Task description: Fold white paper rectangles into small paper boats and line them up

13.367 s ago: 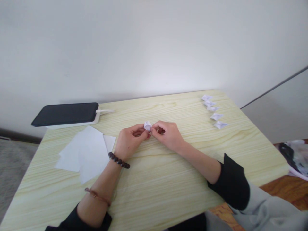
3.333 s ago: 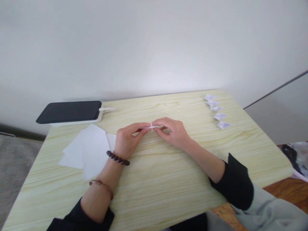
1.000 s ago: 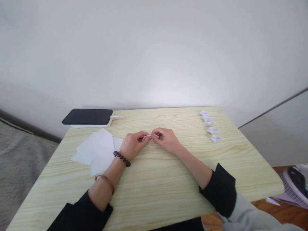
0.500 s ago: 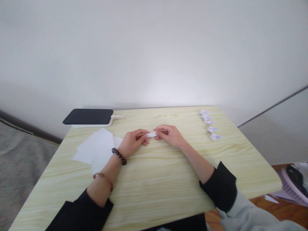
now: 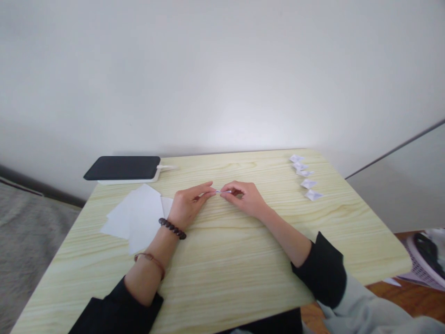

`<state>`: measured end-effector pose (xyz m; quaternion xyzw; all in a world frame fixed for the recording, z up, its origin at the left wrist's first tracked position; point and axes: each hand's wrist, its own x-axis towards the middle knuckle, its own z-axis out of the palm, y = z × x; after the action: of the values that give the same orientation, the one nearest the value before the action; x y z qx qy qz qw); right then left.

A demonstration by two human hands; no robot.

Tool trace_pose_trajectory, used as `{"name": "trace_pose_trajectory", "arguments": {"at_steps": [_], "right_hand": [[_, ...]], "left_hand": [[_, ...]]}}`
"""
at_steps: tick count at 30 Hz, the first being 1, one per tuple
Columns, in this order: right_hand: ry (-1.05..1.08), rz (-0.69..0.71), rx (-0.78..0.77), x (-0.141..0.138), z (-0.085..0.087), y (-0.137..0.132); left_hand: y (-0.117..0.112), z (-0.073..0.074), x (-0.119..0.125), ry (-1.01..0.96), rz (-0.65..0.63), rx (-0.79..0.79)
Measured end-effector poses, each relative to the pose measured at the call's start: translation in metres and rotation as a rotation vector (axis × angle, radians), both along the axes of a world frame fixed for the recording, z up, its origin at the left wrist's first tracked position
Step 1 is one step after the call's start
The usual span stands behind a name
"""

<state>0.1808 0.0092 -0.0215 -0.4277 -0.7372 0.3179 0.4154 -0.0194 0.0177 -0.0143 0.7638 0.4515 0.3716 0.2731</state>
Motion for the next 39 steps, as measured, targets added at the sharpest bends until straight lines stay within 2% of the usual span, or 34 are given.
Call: {"name": "trace_pose_trajectory", "arguments": {"at_steps": [6,10,15,23,28,39], "right_hand": [[-0.133,0.017,0.193,-0.0016,0.0011,-0.0019],[-0.202,0.023,0.239,-0.0030,0.0006,-0.0044],[-0.209,0.034,0.195,-0.0044,-0.0019,-0.0048],[-0.242,0.006,0.206,-0.0025,-0.0020,-0.0046],[-0.180,0.015,0.139,-0.0015,-0.0024,-0.0015],[-0.149,-0.019,0.151,-0.0050,-0.0038,-0.0035]], "left_hand": [[-0.0019,-0.0013,0.0037,0.048,-0.090,0.111],[-0.0025,-0.0003,0.0052,0.065,-0.139,0.153],[-0.0029,0.0002,0.0049,0.090,-0.109,0.170],[-0.0016,-0.0011,0.0043,0.091,-0.024,0.049],[-0.0015,0.0004,0.0041,0.080,-0.016,0.022],[-0.0031,-0.0022,0.0064,0.047,-0.066,0.007]]}}
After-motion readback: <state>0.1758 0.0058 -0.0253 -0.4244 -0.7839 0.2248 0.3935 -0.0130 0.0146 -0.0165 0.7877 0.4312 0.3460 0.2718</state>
